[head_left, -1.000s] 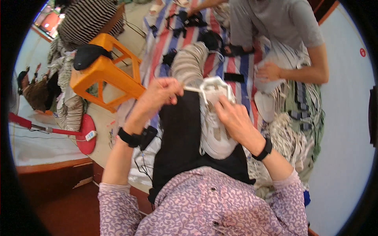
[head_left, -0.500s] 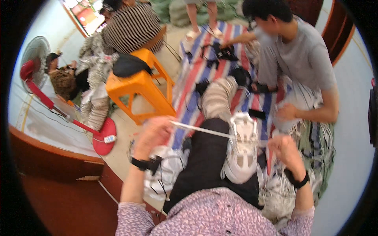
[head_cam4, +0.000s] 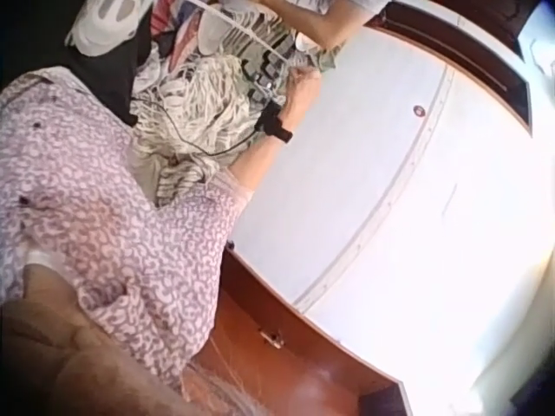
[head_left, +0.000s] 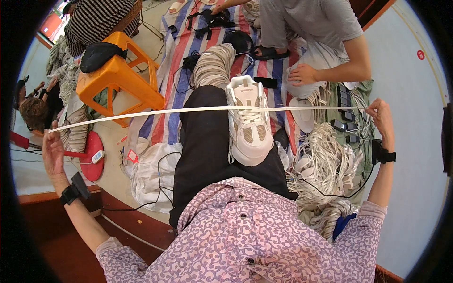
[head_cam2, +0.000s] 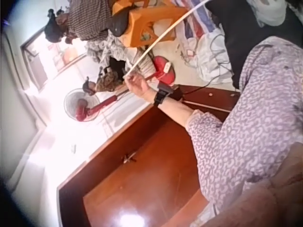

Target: The recorder is lacing a white and beige sneaker while sitting on the floor with other workers.

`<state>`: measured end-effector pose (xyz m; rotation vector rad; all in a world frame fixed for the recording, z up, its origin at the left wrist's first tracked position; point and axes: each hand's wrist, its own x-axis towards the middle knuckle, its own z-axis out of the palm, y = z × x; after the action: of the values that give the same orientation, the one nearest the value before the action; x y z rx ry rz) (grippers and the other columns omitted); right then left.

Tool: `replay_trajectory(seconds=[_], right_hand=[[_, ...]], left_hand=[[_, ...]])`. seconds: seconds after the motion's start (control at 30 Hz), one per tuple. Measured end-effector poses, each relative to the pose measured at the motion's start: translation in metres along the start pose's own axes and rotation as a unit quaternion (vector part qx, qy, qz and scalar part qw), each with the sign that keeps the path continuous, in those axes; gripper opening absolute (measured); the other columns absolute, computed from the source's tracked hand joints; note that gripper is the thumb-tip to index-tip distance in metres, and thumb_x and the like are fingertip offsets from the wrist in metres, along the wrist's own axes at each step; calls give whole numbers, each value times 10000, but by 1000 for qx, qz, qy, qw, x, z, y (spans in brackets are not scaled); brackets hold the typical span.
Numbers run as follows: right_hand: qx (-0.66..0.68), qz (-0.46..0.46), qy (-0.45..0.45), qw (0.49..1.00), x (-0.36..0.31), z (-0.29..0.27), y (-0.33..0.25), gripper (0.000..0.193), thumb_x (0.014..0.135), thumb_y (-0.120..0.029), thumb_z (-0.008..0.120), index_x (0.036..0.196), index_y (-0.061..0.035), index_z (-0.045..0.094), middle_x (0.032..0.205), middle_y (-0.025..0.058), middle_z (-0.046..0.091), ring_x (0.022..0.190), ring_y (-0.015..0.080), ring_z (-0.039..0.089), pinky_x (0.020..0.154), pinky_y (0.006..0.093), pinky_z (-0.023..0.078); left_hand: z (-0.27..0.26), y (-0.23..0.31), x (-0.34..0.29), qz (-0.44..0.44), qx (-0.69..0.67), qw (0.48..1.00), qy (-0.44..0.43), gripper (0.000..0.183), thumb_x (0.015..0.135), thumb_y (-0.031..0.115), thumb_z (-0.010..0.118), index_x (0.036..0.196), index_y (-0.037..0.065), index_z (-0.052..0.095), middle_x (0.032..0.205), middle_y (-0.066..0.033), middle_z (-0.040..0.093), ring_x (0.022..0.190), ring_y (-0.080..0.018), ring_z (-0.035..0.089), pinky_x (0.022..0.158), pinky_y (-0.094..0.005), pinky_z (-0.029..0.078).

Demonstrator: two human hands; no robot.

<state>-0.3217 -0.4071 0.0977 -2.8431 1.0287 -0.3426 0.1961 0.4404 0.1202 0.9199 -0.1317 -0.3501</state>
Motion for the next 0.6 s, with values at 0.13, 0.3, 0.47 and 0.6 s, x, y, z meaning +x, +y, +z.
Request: replay_trajectory(seconds=[0.13,0.3,0.47,0.6], right_hand=[[-61,-9,41,997,-14,11,39,145,791,-106,708,845,28,719,671,168,649,630,346,622,616,421,483],[64,231,6,971,-31,27,90,192,856,-159,689,943,3,744,597,129,646,611,259,656,596,381,491],[648,357,56,670,-52,45,139,330,913,-116,666,1229,-29,632,962,116,728,838,184,695,743,315,586],[754,327,123,557,-49,53,151,378,914,-55,650,1283,-10,580,1128,143,694,981,230,691,862,359,591]], left_hand=[[-34,55,-10,64,86,994,-9,514,1001,55,555,1439,-100,336,1193,-168,598,927,-122,608,627,-175,523],[-37,84,-16,119,205,972,-5,515,990,83,589,1431,-83,381,1276,-208,586,943,-114,617,647,-154,538],[-47,121,-20,175,257,950,42,418,985,97,600,1357,-68,505,1298,-185,592,951,-128,634,714,-145,563],[-34,148,-31,239,297,923,48,417,978,88,605,1357,-58,510,1318,-169,589,959,-132,636,762,-163,571]])
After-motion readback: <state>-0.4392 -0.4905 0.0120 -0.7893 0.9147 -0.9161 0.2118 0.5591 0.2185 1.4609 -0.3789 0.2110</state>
